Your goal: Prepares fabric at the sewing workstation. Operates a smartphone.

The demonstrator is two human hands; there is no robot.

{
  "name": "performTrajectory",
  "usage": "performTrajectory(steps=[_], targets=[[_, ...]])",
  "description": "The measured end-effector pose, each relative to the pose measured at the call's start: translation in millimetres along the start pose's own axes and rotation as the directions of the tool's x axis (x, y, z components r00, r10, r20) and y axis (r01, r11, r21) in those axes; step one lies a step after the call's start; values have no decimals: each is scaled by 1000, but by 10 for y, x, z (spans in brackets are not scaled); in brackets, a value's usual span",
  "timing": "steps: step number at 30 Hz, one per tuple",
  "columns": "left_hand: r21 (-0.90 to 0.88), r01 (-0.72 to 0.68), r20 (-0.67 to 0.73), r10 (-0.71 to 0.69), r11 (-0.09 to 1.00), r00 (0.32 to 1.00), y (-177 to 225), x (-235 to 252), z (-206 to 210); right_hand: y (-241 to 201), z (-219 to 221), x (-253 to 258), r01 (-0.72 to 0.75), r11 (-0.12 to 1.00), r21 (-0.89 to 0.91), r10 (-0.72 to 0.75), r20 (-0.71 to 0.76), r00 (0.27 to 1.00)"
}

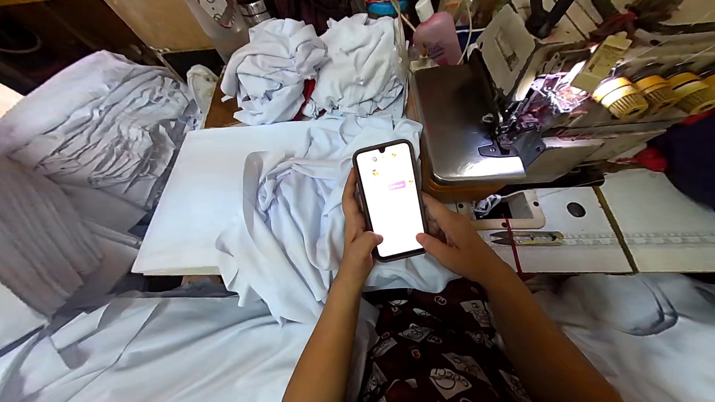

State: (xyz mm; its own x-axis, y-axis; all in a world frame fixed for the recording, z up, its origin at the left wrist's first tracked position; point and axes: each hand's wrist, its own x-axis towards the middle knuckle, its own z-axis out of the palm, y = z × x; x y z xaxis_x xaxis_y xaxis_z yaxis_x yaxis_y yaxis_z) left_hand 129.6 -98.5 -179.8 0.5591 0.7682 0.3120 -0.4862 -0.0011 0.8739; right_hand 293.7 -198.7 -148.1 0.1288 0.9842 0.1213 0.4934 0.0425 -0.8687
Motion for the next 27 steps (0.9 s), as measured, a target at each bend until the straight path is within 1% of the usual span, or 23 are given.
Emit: performTrajectory(steps=[5,11,19,22,25,27], targets=[[-24,-1,14,2,1000,1000,-4,6,-8,-12,60,17,-13,1000,19,14,-66,998],[13,54,-59,-53,998,997,52,12,57,-5,43,10,-8,999,39,10,-50,999],[1,57,-36,-57,998,998,30,-2,25,-17,42,17,-45,999,30,46,-38,998],[43,13,-65,-10,999,998,-45,-15,-15,-11,36,11,-35,999,28,36,-30,999],[19,48,-39,-47,999,998,39,0,34,-17,31,10,-19,999,43,20,-18,1000],[31,43,-39,-42,999,998,52,5,47,-27,29,9,-25,998,56,26,-12,1000]])
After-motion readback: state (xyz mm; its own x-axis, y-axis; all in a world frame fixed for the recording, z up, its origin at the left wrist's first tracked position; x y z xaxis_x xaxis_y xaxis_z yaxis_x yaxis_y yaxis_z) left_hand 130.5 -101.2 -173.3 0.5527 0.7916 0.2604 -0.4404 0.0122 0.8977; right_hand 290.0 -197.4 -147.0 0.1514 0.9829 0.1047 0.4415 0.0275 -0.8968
